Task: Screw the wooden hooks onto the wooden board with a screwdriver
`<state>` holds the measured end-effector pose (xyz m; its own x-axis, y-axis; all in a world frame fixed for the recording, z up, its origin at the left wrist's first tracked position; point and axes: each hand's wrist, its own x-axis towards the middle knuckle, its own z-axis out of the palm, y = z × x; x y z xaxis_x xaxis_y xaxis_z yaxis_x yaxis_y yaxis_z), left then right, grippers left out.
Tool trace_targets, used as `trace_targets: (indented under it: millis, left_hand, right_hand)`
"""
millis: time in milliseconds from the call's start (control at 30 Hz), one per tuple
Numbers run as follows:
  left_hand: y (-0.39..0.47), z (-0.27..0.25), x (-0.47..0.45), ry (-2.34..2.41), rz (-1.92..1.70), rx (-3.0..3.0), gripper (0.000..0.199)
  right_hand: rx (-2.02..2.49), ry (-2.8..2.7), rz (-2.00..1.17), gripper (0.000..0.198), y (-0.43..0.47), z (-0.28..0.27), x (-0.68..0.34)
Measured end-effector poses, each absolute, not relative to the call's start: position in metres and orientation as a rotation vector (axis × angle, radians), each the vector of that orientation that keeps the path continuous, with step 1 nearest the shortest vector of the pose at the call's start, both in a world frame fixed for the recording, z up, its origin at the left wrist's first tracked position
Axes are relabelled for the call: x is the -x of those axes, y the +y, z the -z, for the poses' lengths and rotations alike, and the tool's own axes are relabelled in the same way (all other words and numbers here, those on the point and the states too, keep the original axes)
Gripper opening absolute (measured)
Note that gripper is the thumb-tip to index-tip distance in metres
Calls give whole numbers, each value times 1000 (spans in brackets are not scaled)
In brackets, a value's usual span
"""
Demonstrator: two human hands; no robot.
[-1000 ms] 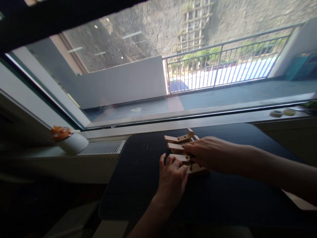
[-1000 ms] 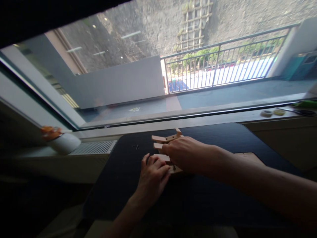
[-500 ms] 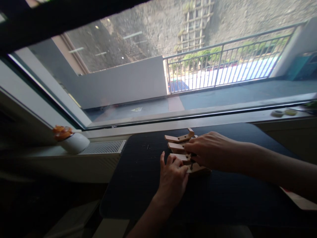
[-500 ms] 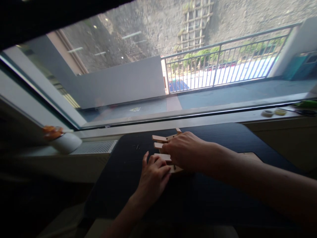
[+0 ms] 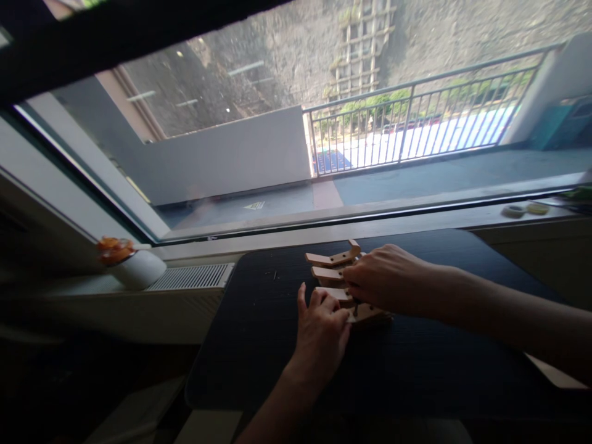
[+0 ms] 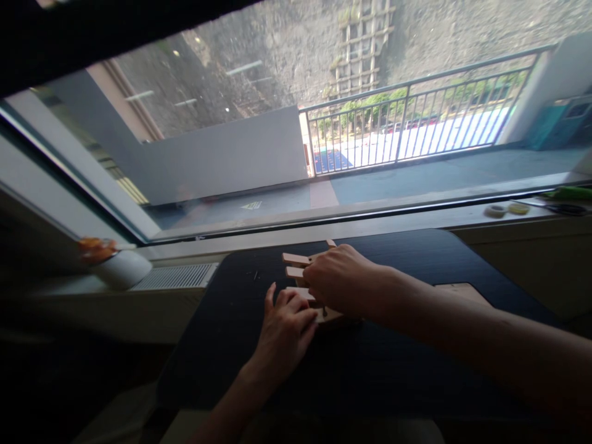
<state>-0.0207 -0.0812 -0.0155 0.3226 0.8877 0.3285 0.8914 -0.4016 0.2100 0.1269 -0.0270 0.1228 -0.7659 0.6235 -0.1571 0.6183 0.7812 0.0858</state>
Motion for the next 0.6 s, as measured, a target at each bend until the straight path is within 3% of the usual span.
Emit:
trace_targets:
  millis: [200,333,600]
  left_hand:
    - [-81,15,21,-1709,633,2554,6]
    - [-81,14,21,-1723,627,2563,6]
    - [-81,15,21,-1713,628,2553,6]
  right_hand:
    - [-935,2835,105,13,-27,-124,-135]
    - [-912,2802,177,29,-27,-123,-138]
    - [-1010,2742,122,17,-27,-125,-132]
